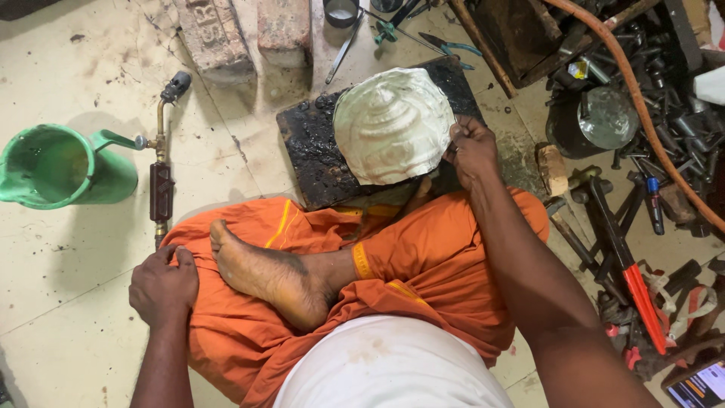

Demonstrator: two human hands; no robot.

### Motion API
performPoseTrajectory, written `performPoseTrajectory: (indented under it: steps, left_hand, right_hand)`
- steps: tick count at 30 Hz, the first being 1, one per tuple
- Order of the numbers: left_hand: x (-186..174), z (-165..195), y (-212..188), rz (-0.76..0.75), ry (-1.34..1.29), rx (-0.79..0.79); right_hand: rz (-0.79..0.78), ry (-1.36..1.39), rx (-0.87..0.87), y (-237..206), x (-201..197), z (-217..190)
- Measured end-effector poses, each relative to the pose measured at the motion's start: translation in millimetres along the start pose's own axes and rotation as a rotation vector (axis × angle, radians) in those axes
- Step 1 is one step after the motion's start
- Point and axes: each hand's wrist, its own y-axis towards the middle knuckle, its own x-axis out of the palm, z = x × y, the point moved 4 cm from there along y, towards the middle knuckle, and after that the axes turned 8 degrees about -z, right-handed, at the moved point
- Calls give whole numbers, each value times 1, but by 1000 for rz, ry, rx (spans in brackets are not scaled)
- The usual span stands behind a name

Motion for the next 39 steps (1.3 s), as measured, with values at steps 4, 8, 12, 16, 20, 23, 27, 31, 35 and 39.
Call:
performPoseTrajectory:
  steps: [4, 8, 12, 16, 20, 23, 27, 31, 35, 39]
  left_hand:
    - [2, -3, 1, -1, -8, 0]
    - [5, -5, 2, -14, -28, 1]
    - [7, -7, 3, -43, -43, -29]
    - [3, -3, 1, 39, -15, 49]
    - [1, -3, -1, -6, -54, 9]
    - [-2, -1, -1, -4, -60, 9]
    - [-2, -1, 0, -35, -72, -24]
    - [-2, 0, -2, 19, -48, 31]
    - [-3, 0, -3, 31, -57, 40]
    - [-1, 0, -3, -20, -71, 0]
  right_hand:
    - [-27, 13, -19, -5, 8, -6]
    - [-35, 27, -35, -8, 10, -10]
    - [-35, 33, -35, -7, 9, -10]
    - [-25, 31, -30, -4, 6, -5]
    - [-13, 41, -4, -1, 2, 1]
    - [-11, 42, -5, 2, -1, 3]
    - [15, 56, 17, 4, -5, 7]
    - [55, 48, 42, 7, -10, 10]
    - [71, 0, 73, 10, -14, 13]
    - [34, 0, 70, 15, -17, 13]
